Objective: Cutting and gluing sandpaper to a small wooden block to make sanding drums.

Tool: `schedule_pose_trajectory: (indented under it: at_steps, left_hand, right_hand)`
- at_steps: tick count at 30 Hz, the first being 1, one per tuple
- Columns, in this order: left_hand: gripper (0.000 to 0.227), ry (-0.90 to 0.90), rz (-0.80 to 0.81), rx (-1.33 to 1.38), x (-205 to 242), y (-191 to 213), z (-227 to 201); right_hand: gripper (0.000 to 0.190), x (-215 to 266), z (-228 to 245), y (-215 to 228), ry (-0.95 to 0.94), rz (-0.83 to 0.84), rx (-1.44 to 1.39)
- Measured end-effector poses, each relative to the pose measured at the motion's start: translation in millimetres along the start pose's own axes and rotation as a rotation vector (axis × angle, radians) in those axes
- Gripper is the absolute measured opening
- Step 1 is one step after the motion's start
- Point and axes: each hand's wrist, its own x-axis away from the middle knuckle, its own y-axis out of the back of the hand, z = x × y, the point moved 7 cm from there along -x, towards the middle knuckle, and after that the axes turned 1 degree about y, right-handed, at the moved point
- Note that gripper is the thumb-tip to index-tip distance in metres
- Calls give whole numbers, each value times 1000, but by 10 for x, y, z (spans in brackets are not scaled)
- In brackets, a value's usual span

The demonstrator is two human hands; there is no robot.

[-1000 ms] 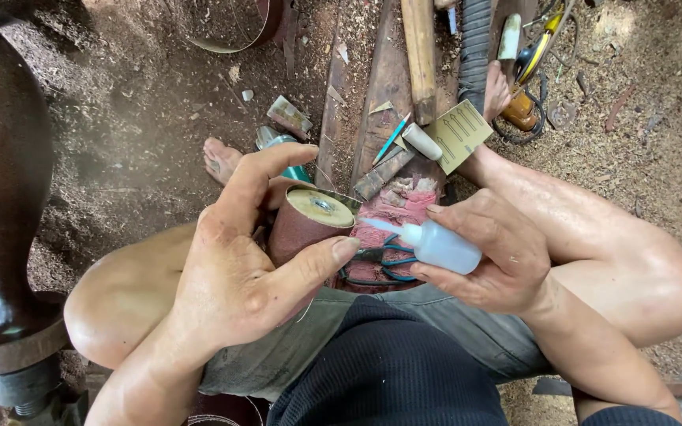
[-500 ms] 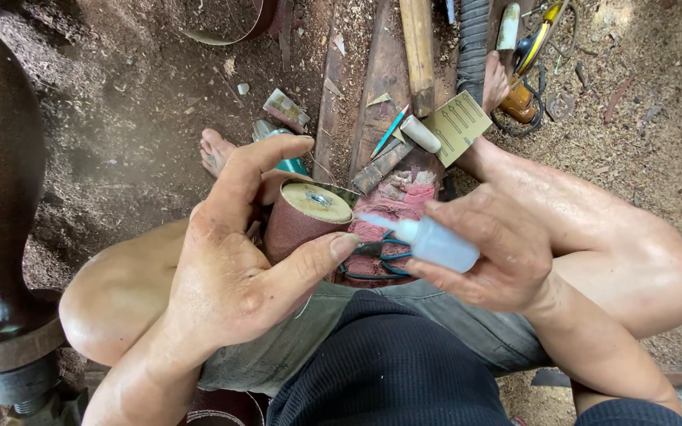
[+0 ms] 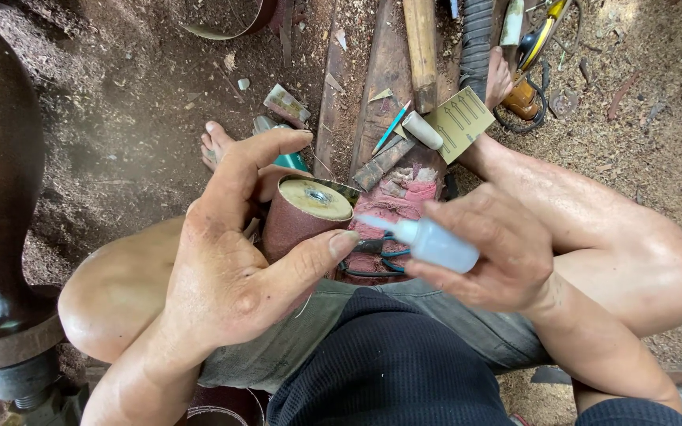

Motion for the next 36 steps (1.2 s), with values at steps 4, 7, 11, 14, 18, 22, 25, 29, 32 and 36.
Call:
schedule_pose_trajectory:
  at_steps: [4, 7, 11, 14, 18, 22, 25, 29, 32, 36]
  left_hand:
    - [72, 11, 2, 26, -10, -12, 0]
    - [69, 13, 6, 24, -20, 2, 8]
    - [67, 48, -11, 12, -28, 19, 37]
    - [67, 50, -12, 21, -32, 15, 42]
    - [66, 63, -18, -12, -48, 20, 31]
    - [65, 61, -16, -5, -53, 11, 46]
    - [65, 55, -16, -22, -58, 16, 38]
    - [66, 87, -15, -18, -70, 16, 57]
    - [66, 80, -16, -28, -70, 8, 51]
    - [67, 41, -19, -20, -63, 13, 45]
  right_hand:
    - [56, 23, -32, 21, -35, -45, 13]
    - [56, -20, 70, -49, 60, 20, -37]
    - [56, 0, 52, -96, 51, 72, -17]
    - [56, 3, 34, -61, 55, 38, -21]
    - [54, -32, 116, -133, 56, 129, -35]
    - [56, -7, 60, -97, 65, 78, -36]
    - [56, -16, 61, -96, 43, 70, -46]
    - [53, 7, 12, -106, -2, 59, -58]
    - [53, -5, 12, -92, 0, 56, -72]
    - [55, 7, 48, -135, 55, 77, -95]
